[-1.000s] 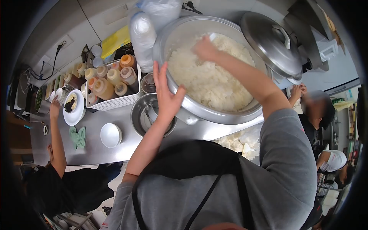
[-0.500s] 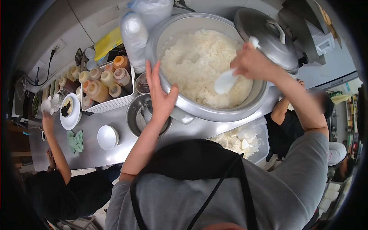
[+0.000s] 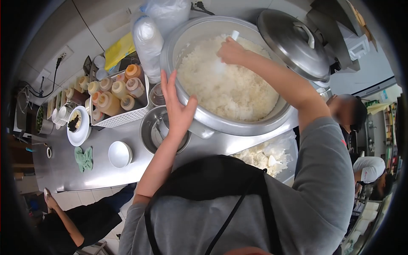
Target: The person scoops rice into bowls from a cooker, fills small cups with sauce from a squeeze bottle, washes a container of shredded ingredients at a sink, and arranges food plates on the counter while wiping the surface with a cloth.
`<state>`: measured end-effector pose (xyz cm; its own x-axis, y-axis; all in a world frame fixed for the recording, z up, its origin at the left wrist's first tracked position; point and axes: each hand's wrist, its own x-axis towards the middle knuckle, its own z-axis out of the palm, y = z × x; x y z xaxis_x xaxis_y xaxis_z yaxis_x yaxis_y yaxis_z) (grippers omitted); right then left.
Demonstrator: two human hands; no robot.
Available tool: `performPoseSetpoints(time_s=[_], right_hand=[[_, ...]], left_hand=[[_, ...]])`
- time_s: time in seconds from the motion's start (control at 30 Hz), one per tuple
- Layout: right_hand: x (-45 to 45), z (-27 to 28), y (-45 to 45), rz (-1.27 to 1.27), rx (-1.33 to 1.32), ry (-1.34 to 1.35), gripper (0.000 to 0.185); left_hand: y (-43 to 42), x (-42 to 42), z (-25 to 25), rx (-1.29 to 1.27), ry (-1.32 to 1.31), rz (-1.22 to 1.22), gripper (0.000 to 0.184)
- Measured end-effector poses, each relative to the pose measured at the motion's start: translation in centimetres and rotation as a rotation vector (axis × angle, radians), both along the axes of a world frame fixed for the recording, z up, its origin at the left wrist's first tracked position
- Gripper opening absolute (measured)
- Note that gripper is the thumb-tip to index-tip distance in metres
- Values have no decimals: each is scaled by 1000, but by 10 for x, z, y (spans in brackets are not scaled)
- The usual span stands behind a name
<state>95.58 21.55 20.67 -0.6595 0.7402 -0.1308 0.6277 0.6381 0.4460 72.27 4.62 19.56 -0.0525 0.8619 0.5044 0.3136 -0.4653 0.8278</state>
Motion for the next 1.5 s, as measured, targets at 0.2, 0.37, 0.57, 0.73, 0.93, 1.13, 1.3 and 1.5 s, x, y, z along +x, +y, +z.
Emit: performPoseSetpoints(time_s=[0.2, 0.37, 0.57, 0.73, 0.93, 1.13, 1.3, 1.5], right_hand=[[-19, 53, -15, -54, 193, -113, 6], [4, 99, -98, -144, -352, 143, 11], [6, 9, -100, 59, -331, 302, 9], [-21, 0, -44, -88, -93, 233, 13], [-33, -5, 29, -166, 159, 23, 12], [-19, 29, 30, -88, 476, 7, 9], [-34, -11, -24, 99, 365, 10, 2], [-23, 33, -94, 280, 116, 70, 3]], left_hand=[[0, -1, 1, -3, 4, -4, 70], [-2, -1, 4, -27, 15, -5, 70], [1, 0, 2, -13, -6, -15, 70], [1, 0, -1, 2, -4, -14, 70], [0, -1, -1, -8, -16, -18, 70], [-1, -2, -2, 2, 9, -15, 71], [0, -1, -2, 3, -15, -16, 71], [0, 0, -2, 16, -15, -6, 70]])
